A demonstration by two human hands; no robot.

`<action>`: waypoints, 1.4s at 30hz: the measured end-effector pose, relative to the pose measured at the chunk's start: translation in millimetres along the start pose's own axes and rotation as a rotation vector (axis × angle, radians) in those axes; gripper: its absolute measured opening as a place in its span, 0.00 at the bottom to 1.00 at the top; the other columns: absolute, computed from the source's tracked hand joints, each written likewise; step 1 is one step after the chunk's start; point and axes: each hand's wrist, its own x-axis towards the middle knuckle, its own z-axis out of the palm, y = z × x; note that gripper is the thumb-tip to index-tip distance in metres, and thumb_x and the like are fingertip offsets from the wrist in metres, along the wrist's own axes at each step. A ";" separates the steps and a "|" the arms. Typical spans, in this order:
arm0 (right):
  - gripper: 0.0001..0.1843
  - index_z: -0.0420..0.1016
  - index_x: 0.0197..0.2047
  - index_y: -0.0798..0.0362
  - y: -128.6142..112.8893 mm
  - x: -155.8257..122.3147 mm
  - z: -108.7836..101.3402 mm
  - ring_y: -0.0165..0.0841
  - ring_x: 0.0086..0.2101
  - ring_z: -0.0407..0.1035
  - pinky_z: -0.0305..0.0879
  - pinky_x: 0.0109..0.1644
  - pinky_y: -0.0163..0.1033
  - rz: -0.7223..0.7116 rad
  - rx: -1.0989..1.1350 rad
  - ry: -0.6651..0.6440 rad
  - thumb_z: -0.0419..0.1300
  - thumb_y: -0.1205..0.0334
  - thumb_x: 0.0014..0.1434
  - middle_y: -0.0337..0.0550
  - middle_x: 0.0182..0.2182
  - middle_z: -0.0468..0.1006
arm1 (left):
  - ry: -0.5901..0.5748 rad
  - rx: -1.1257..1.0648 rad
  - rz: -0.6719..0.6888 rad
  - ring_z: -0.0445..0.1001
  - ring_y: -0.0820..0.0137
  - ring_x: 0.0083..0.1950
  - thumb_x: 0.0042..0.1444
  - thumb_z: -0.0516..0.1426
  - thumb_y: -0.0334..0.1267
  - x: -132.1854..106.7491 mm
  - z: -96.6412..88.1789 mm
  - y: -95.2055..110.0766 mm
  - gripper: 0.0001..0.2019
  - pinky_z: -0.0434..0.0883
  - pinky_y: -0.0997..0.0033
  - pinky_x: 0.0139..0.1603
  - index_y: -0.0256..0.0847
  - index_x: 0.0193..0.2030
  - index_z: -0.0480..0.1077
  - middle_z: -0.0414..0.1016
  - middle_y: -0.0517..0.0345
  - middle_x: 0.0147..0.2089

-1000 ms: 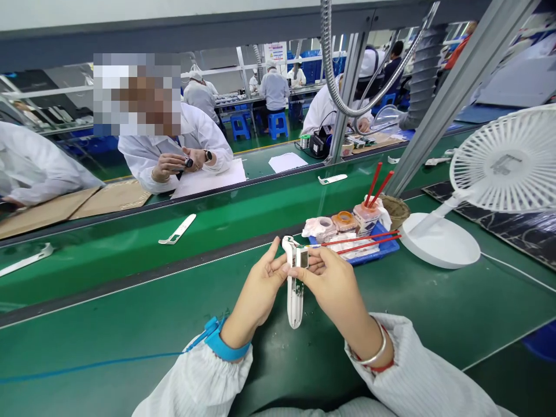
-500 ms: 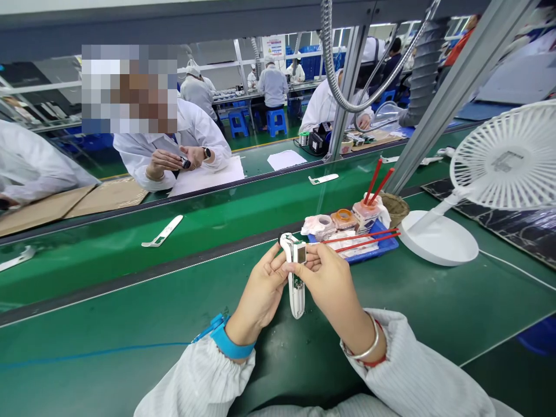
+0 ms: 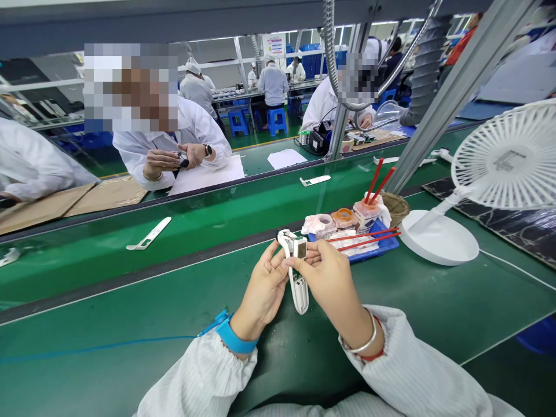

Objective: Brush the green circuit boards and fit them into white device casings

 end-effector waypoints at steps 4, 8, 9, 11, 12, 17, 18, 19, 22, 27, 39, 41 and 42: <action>0.11 0.66 0.29 0.52 2.6 -6.2 3.5 0.33 0.26 0.67 0.64 0.31 0.38 -0.069 -0.037 0.020 0.65 0.59 0.49 0.39 0.26 0.72 | 0.012 -0.025 0.008 0.72 0.66 0.51 0.53 0.59 0.32 -2.0 2.5 0.2 0.21 0.64 0.63 0.56 0.41 0.54 0.62 0.73 0.51 0.52; 0.05 0.65 0.29 0.53 7.2 -15.4 9.1 0.33 0.26 0.65 0.63 0.30 0.37 -0.221 -0.185 0.056 0.59 0.64 0.54 0.40 0.26 0.68 | 0.073 0.101 0.026 0.75 0.66 0.44 0.52 0.60 0.37 -1.4 7.2 1.4 0.18 0.69 0.64 0.49 0.40 0.49 0.62 0.75 0.52 0.46; 0.03 0.67 0.31 0.53 8.8 -17.8 10.5 0.33 0.26 0.65 0.63 0.30 0.38 -0.264 -0.227 0.064 0.56 0.65 0.56 0.41 0.26 0.68 | 0.098 0.139 0.040 0.76 0.68 0.42 0.50 0.62 0.35 -0.7 8.6 1.3 0.19 0.70 0.66 0.46 0.40 0.47 0.62 0.76 0.54 0.44; 0.06 0.69 0.37 0.56 11.9 -22.1 12.6 0.34 0.27 0.65 0.64 0.31 0.39 -0.336 -0.293 0.073 0.52 0.67 0.59 0.43 0.28 0.68 | 0.140 0.207 0.064 0.76 0.70 0.39 0.47 0.64 0.33 0.6 11.0 0.7 0.20 0.70 0.70 0.42 0.41 0.44 0.60 0.76 0.57 0.41; 0.08 0.70 0.39 0.57 13.3 -23.9 13.0 0.35 0.27 0.65 0.64 0.32 0.40 -0.361 -0.315 0.072 0.51 0.67 0.59 0.44 0.28 0.68 | 0.147 0.235 0.070 0.76 0.71 0.38 0.47 0.64 0.32 1.1 12.0 0.2 0.20 0.70 0.72 0.41 0.41 0.43 0.60 0.77 0.58 0.40; 0.13 0.71 0.47 0.60 17.2 -27.7 10.8 0.36 0.30 0.66 0.66 0.33 0.41 -0.409 -0.318 0.042 0.51 0.64 0.62 0.46 0.29 0.69 | 0.103 0.304 0.081 0.77 0.70 0.35 0.51 0.61 0.37 1.5 12.2 -0.3 0.16 0.70 0.72 0.36 0.42 0.43 0.58 0.78 0.59 0.34; 0.14 0.70 0.48 0.60 17.7 -27.7 10.5 0.36 0.30 0.66 0.67 0.34 0.41 -0.426 -0.302 0.048 0.51 0.63 0.62 0.47 0.30 0.70 | 0.101 0.310 0.085 0.76 0.70 0.35 0.52 0.60 0.38 1.6 11.5 0.2 0.16 0.69 0.72 0.35 0.42 0.43 0.59 0.78 0.59 0.34; 0.15 0.70 0.50 0.59 18.3 -27.6 10.5 0.36 0.32 0.67 0.67 0.36 0.42 -0.444 -0.278 0.059 0.51 0.63 0.62 0.47 0.31 0.70 | 0.103 0.315 0.089 0.76 0.70 0.34 0.52 0.60 0.39 1.9 10.8 0.8 0.16 0.69 0.73 0.34 0.42 0.43 0.60 0.78 0.59 0.35; 0.18 0.67 0.53 0.54 21.1 -27.9 13.5 0.38 0.38 0.67 0.67 0.44 0.45 -0.420 -0.123 0.077 0.55 0.61 0.60 0.48 0.37 0.70 | 0.121 0.318 0.110 0.75 0.73 0.31 0.52 0.60 0.40 3.2 8.8 3.3 0.14 0.68 0.76 0.30 0.41 0.42 0.62 0.77 0.60 0.33; 0.22 0.57 0.53 0.49 25.9 -34.5 23.0 0.32 0.28 0.72 0.72 0.27 0.40 0.108 0.452 -0.217 0.55 0.52 0.58 0.45 0.41 0.71 | 0.176 0.321 0.096 0.75 0.73 0.28 0.52 0.60 0.42 5.0 8.3 4.1 0.13 0.69 0.73 0.30 0.41 0.38 0.61 0.77 0.60 0.32; 0.18 0.68 0.41 0.54 23.3 -35.5 26.3 0.25 0.10 0.59 0.53 0.11 0.28 0.411 0.861 -0.269 0.60 0.49 0.53 0.33 0.14 0.70 | 0.206 0.242 -0.003 0.77 0.71 0.28 0.48 0.63 0.39 10.3 10.0 5.3 0.14 0.71 0.71 0.32 0.39 0.35 0.61 0.77 0.59 0.33; 0.18 0.68 0.41 0.54 23.4 -36.4 27.1 0.25 0.10 0.59 0.54 0.11 0.29 0.413 0.869 -0.264 0.60 0.50 0.53 0.33 0.15 0.72 | 0.212 0.244 -0.018 0.77 0.70 0.30 0.48 0.63 0.38 9.9 11.0 6.8 0.14 0.71 0.72 0.31 0.39 0.35 0.61 0.78 0.58 0.33; 0.18 0.67 0.41 0.54 23.7 -36.7 27.6 0.25 0.10 0.59 0.54 0.11 0.29 0.413 0.868 -0.265 0.60 0.50 0.53 0.34 0.16 0.72 | 0.211 0.247 -0.028 0.77 0.69 0.30 0.48 0.63 0.37 9.8 11.2 7.1 0.14 0.70 0.72 0.30 0.39 0.36 0.61 0.78 0.57 0.33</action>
